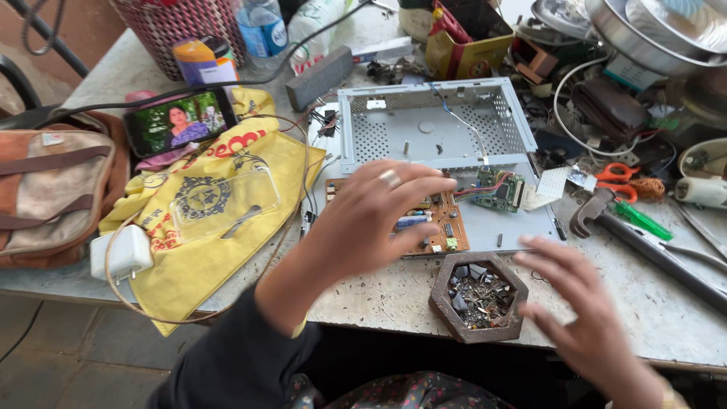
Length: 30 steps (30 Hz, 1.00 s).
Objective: The person sits at a cluttered workbench and manipulates a small cylindrical component with wire, then opens a wallet and places it on the table. The person picks up a circuit board and uses pliers to remove components from the board.
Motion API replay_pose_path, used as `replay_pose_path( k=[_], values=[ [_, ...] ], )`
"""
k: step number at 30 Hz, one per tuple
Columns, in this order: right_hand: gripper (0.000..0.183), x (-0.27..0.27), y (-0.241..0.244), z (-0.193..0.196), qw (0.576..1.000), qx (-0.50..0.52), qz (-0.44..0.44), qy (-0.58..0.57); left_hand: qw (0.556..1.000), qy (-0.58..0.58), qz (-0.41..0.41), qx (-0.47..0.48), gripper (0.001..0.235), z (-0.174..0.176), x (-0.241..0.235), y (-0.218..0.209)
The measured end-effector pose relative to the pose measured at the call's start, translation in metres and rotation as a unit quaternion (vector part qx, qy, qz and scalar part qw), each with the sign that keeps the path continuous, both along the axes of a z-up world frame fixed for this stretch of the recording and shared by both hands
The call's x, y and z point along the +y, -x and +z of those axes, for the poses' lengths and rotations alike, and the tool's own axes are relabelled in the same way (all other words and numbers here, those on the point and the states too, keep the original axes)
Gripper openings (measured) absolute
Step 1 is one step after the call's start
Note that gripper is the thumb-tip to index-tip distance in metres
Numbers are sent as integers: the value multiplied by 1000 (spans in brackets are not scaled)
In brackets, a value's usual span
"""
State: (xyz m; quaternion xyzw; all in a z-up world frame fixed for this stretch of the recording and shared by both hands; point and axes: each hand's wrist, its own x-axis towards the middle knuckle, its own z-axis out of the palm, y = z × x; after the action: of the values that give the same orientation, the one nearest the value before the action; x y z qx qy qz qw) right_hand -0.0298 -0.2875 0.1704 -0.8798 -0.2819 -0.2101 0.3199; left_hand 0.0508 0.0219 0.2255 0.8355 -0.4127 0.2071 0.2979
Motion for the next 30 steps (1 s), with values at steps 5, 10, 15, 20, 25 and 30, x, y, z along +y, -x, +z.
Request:
replay_pose_path(
  k=[5, 10, 15, 20, 25, 30],
  values=[
    [46, 0, -49, 39, 973, -109, -74, 189, 987, -112, 5, 113, 43, -8, -14, -70],
    [64, 19, -117, 36, 972, -36, -78, 220, 994, -45, 15, 99, 33, -31, -3, -84],
    [65, -6, -121, 19, 964, 85, -178, 181, 994, 5, 10, 113, 34, -39, 4, -76],
    [69, -12, -125, 7, 975, 109, -127, 148, 996, 30, -60, 67, 40, -41, -13, -66],
    [67, -1, -121, 15, 967, 210, -104, -103, 991, 63, -96, 66, 54, -46, -30, -51],
    [72, 18, -105, 21, 966, 135, 119, -185, 966, 136, -95, 196, 81, -46, -45, -50]
  ],
)
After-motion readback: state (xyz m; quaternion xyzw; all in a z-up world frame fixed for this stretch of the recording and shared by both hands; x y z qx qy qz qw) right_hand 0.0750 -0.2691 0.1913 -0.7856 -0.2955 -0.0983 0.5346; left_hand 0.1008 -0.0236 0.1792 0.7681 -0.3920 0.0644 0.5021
